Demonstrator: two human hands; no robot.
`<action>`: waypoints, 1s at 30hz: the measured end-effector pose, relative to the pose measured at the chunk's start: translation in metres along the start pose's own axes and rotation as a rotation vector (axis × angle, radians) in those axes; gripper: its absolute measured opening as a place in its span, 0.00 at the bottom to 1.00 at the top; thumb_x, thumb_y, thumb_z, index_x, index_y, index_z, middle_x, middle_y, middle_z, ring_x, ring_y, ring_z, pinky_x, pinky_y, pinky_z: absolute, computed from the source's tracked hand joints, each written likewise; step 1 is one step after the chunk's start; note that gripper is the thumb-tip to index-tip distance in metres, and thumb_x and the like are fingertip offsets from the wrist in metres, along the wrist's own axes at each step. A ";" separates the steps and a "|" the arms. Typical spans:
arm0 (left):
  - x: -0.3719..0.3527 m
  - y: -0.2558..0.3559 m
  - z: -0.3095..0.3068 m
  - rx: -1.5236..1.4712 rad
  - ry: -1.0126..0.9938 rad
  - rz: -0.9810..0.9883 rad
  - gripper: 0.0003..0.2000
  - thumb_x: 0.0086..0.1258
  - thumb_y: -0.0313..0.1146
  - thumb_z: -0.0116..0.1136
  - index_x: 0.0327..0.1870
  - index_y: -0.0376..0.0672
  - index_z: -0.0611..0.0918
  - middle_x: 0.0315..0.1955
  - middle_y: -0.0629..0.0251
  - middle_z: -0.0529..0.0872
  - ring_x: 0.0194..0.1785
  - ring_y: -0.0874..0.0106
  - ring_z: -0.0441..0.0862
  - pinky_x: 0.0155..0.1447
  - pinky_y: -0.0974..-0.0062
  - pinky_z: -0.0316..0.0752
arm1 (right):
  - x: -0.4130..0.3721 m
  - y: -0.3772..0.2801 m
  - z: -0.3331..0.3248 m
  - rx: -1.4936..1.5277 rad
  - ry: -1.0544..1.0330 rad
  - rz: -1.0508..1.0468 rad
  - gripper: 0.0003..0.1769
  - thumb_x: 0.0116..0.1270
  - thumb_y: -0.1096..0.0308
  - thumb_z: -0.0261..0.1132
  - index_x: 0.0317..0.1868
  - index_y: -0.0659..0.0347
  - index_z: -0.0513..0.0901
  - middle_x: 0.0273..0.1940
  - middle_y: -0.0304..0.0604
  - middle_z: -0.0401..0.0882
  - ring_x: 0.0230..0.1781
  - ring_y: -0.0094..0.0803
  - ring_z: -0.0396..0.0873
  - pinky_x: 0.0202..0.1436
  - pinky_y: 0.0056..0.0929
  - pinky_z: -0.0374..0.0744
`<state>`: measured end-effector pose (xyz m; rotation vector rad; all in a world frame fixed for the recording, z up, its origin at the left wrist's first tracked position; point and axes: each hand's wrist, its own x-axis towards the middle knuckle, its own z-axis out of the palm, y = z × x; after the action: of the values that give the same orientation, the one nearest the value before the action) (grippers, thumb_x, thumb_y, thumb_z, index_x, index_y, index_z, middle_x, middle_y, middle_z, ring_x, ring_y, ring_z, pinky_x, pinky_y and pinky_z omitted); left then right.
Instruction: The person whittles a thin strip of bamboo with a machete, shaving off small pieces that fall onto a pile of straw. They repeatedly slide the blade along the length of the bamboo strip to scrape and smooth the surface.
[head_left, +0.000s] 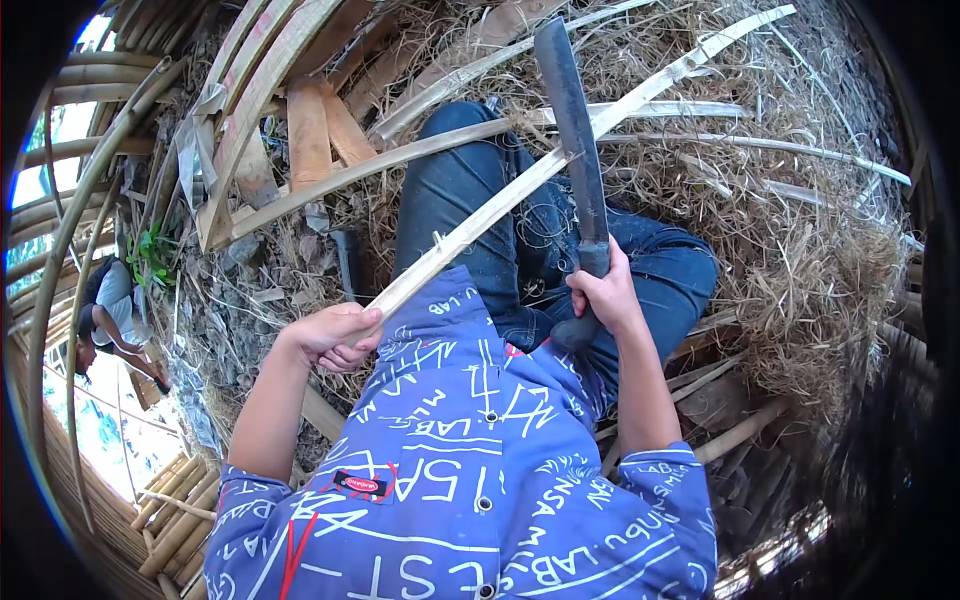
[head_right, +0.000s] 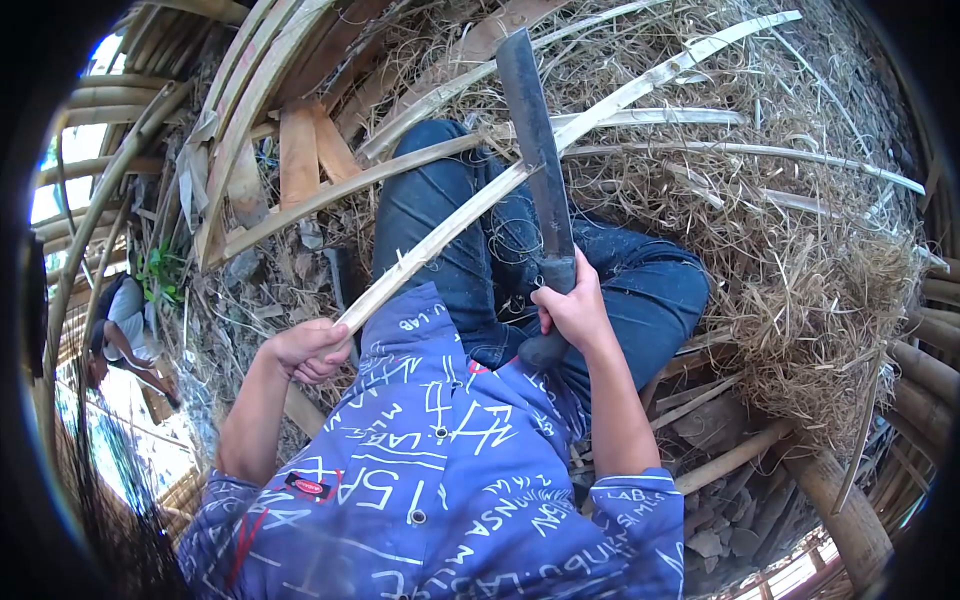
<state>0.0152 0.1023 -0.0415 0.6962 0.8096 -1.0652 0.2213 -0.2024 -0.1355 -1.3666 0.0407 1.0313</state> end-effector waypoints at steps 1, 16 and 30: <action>0.001 0.000 0.001 0.003 0.011 0.006 0.25 0.76 0.55 0.41 0.22 0.45 0.67 0.07 0.80 0.56 0.08 0.86 0.50 0.09 0.85 0.46 | -0.002 -0.003 -0.001 -0.009 0.018 0.031 0.30 0.50 0.85 0.59 0.57 0.63 0.67 0.20 0.36 0.69 0.12 0.24 0.71 0.13 0.25 0.72; -0.004 -0.002 -0.011 -0.032 0.064 0.020 0.26 0.76 0.54 0.42 0.20 0.45 0.67 0.06 0.79 0.57 0.06 0.86 0.50 0.07 0.84 0.46 | 0.019 -0.013 -0.041 -0.006 0.152 -0.082 0.33 0.50 0.84 0.61 0.60 0.66 0.65 0.20 0.36 0.70 0.11 0.23 0.69 0.12 0.24 0.69; -0.005 0.013 -0.018 0.026 0.105 0.050 0.25 0.76 0.53 0.43 0.20 0.45 0.66 0.06 0.78 0.58 0.07 0.87 0.51 0.07 0.86 0.46 | -0.002 -0.002 -0.018 -0.122 -0.093 0.162 0.43 0.47 0.84 0.62 0.67 0.67 0.59 0.20 0.37 0.72 0.12 0.24 0.71 0.14 0.25 0.69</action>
<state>0.0217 0.1234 -0.0454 0.7957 0.8653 -1.0020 0.2307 -0.2178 -0.1377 -1.4415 0.0194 1.2489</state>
